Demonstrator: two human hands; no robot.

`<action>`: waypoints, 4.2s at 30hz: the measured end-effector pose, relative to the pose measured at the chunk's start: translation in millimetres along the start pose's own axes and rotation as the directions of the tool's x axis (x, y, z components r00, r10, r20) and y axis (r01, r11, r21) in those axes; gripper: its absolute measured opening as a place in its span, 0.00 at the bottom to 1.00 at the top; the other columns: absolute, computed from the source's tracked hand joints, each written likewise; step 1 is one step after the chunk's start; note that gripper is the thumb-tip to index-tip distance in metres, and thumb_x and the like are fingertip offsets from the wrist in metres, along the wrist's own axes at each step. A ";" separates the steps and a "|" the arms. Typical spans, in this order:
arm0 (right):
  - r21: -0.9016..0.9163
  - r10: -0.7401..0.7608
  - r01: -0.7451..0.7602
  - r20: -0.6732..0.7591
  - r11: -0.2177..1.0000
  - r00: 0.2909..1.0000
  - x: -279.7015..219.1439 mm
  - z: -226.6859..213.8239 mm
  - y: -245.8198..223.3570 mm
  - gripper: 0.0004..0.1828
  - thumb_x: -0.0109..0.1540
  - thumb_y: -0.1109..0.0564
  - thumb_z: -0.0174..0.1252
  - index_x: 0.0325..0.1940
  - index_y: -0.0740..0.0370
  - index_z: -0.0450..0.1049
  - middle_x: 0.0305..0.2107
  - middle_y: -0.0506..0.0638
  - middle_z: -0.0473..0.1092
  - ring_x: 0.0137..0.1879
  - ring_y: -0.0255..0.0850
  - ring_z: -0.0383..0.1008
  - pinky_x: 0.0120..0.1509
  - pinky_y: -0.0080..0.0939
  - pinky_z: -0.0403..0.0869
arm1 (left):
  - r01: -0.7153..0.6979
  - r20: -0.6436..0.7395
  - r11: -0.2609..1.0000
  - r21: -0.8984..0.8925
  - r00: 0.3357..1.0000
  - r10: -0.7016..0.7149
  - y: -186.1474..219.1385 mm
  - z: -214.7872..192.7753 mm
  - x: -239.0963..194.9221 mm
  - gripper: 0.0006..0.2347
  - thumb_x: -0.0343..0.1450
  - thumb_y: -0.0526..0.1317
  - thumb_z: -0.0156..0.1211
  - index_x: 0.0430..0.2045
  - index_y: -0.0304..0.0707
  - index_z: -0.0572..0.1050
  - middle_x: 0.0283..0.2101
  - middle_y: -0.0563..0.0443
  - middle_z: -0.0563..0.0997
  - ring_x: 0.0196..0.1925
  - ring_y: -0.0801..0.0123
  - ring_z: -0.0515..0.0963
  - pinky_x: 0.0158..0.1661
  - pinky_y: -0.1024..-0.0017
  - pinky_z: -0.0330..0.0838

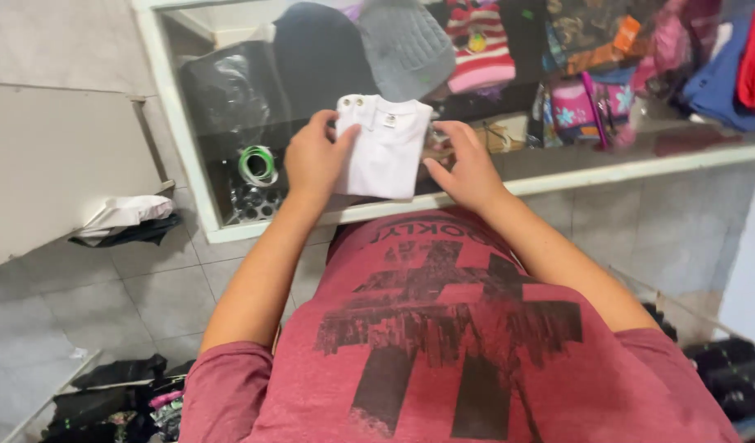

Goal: The person folds several t-shirts on a glass display counter. They fold a white t-shirt, a red t-shirt, a blue t-shirt, and a white t-shirt with a graphic print, placing each folded shirt on the counter.

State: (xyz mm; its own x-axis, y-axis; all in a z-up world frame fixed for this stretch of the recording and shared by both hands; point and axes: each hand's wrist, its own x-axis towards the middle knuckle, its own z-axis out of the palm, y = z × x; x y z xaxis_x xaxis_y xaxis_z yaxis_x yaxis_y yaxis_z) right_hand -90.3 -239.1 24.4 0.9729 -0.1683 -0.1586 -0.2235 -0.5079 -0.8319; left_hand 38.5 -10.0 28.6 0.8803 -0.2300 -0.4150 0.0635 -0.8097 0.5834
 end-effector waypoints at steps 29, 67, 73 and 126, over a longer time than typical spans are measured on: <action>-0.621 -0.258 -0.076 -0.430 0.780 0.865 -79.5 -416.9 276.7 0.19 0.52 0.63 0.61 0.48 0.57 0.78 0.46 0.51 0.65 0.44 0.51 0.63 0.49 0.49 0.68 | -0.404 -0.123 0.794 0.455 0.854 0.505 220.8 230.5 -74.7 0.11 0.65 0.41 0.62 0.39 0.43 0.75 0.45 0.47 0.73 0.47 0.55 0.73 0.44 0.61 0.67; -0.379 -0.518 0.446 -0.111 0.811 0.848 -97.4 -379.4 195.1 0.19 0.53 0.47 0.66 0.41 0.60 0.74 0.28 0.46 0.63 0.27 0.46 0.70 0.30 0.42 0.70 | -0.182 0.436 0.915 -0.361 0.834 0.338 428.8 265.0 -123.3 0.39 0.59 0.43 0.68 0.64 0.50 0.50 0.53 0.32 0.74 0.55 0.36 0.73 0.54 0.46 0.67; -0.064 -0.451 0.449 -0.233 0.891 0.861 -97.0 -385.0 171.7 0.13 0.55 0.59 0.68 0.39 0.60 0.72 0.22 0.49 0.64 0.25 0.49 0.70 0.30 0.43 0.71 | 0.046 0.255 0.628 -0.777 0.935 0.247 405.8 282.7 -116.4 0.10 0.71 0.39 0.54 0.45 0.41 0.75 0.36 0.51 0.80 0.41 0.72 0.76 0.48 0.69 0.70; -0.565 -0.127 -0.056 -0.280 0.823 0.952 -5.7 -137.7 119.2 0.34 0.50 0.52 0.70 0.57 0.60 0.66 0.51 0.62 0.55 0.52 0.65 0.63 0.54 0.61 0.68 | -0.534 0.046 0.373 -0.759 0.528 0.848 196.9 -20.1 -115.7 0.04 0.64 0.38 0.66 0.22 0.39 0.80 0.21 0.56 0.65 0.22 0.70 0.66 0.26 0.74 0.64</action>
State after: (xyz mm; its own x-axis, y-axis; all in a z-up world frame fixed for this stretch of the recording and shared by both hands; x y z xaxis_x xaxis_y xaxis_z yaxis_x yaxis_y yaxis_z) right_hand -130.6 -415.0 -0.6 0.9376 -0.3319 0.1038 -0.2722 -0.8862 -0.3750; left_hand -41.4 -132.0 205.5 0.4965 -0.8331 0.2437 -0.0893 0.2303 0.9690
